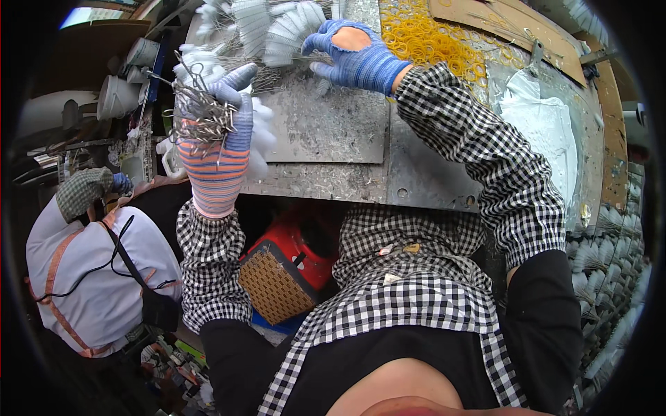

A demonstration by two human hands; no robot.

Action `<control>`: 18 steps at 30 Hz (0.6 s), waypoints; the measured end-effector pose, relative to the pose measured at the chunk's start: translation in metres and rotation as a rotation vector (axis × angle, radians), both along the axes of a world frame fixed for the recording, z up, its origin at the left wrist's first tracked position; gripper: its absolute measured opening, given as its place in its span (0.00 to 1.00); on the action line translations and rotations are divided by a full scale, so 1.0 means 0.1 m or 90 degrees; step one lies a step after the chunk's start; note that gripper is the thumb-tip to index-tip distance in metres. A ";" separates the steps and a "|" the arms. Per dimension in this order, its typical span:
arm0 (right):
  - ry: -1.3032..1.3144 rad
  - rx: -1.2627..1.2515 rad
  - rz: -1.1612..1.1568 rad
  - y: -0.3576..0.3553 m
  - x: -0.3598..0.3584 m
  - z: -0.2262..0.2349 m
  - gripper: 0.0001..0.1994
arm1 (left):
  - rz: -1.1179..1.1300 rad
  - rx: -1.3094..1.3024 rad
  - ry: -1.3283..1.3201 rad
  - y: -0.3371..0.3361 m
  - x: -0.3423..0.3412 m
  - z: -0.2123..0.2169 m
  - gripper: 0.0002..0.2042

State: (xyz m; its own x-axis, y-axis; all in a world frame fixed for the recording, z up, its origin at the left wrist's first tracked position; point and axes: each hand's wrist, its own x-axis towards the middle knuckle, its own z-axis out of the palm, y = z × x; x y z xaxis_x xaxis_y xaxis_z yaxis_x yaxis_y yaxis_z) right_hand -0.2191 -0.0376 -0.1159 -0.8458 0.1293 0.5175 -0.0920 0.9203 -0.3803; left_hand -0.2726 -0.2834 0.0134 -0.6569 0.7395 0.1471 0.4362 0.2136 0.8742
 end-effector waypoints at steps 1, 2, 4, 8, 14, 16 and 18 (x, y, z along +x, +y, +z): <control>-0.003 0.008 -0.003 0.00 0.16 0.20 0.14 | 0.025 0.074 0.123 0.09 -0.06 -0.07 0.10; -0.015 -0.105 0.031 -0.02 0.31 0.48 0.16 | 0.054 0.145 0.250 0.12 -0.08 -0.07 0.08; 0.024 -0.333 0.102 -0.04 0.57 0.82 0.19 | 0.021 0.270 0.029 0.35 0.19 -0.08 0.10; 0.232 -0.482 0.245 -0.25 1.24 1.55 0.17 | -0.080 0.229 -0.216 0.69 0.84 -0.23 0.21; 0.023 -0.023 0.040 -0.46 1.65 1.10 0.17 | -0.146 0.271 -0.192 1.12 1.34 -0.49 0.21; -0.002 -0.040 0.075 -0.51 1.78 1.08 0.17 | -0.161 0.282 -0.169 1.03 1.48 -0.54 0.20; 0.125 0.028 0.097 -0.70 1.85 1.52 0.17 | -0.167 0.284 -0.151 0.84 1.59 -0.56 0.20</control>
